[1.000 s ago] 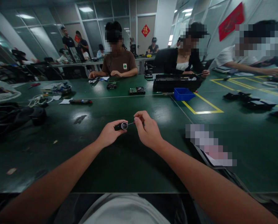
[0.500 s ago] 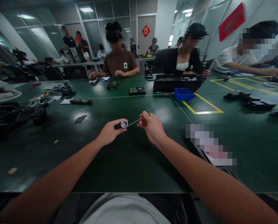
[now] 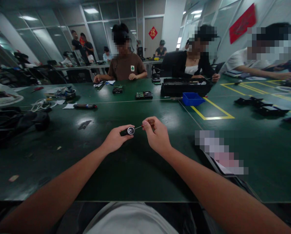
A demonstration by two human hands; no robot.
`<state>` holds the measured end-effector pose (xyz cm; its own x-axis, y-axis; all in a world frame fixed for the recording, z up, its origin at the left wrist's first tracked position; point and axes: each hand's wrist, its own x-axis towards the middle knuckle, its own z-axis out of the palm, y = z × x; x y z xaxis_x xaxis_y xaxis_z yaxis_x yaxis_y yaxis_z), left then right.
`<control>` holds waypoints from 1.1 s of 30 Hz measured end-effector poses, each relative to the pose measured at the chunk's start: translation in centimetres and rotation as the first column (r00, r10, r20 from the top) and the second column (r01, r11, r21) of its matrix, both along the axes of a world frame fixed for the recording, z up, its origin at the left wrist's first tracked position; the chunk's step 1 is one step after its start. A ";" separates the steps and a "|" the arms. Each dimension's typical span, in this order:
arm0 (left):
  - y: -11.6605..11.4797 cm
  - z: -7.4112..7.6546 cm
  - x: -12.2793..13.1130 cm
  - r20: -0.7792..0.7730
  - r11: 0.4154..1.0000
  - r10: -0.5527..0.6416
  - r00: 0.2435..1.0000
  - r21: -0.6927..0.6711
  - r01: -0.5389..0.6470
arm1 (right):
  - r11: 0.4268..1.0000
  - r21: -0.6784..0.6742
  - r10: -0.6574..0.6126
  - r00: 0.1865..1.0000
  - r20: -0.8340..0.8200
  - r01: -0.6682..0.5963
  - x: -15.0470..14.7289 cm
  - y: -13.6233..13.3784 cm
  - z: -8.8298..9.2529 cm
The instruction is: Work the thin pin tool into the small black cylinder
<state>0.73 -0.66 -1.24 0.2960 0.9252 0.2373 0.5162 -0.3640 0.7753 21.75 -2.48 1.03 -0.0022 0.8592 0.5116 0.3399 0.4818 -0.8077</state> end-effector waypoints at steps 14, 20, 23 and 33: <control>0.0 -0.3 -0.3 -0.025 1.000 -0.006 1.000 0.008 0.006 | 0.994 0.080 -0.090 0.969 0.231 0.074 0.1 -0.3 0.4; 0.2 -0.3 -0.4 -0.020 0.999 0.020 1.000 0.026 -0.019 | 0.994 0.102 0.021 0.968 0.251 -0.048 0.1 -0.3 0.6; 0.3 -0.4 -0.4 -0.028 0.999 0.027 0.999 0.035 -0.026 | 0.992 0.102 0.049 0.961 0.272 -0.080 0.2 -0.3 0.7; 0.3 -0.3 -0.4 -0.017 0.999 0.036 0.999 0.033 -0.035 | 0.999 0.007 0.037 0.964 0.262 -0.041 0.1 -0.3 0.7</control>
<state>0.35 -0.38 -1.57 0.2671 0.9271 0.2631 0.5424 -0.3703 0.7541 21.89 -2.79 1.77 -0.1709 0.8496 0.4990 0.5194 0.5081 -0.6871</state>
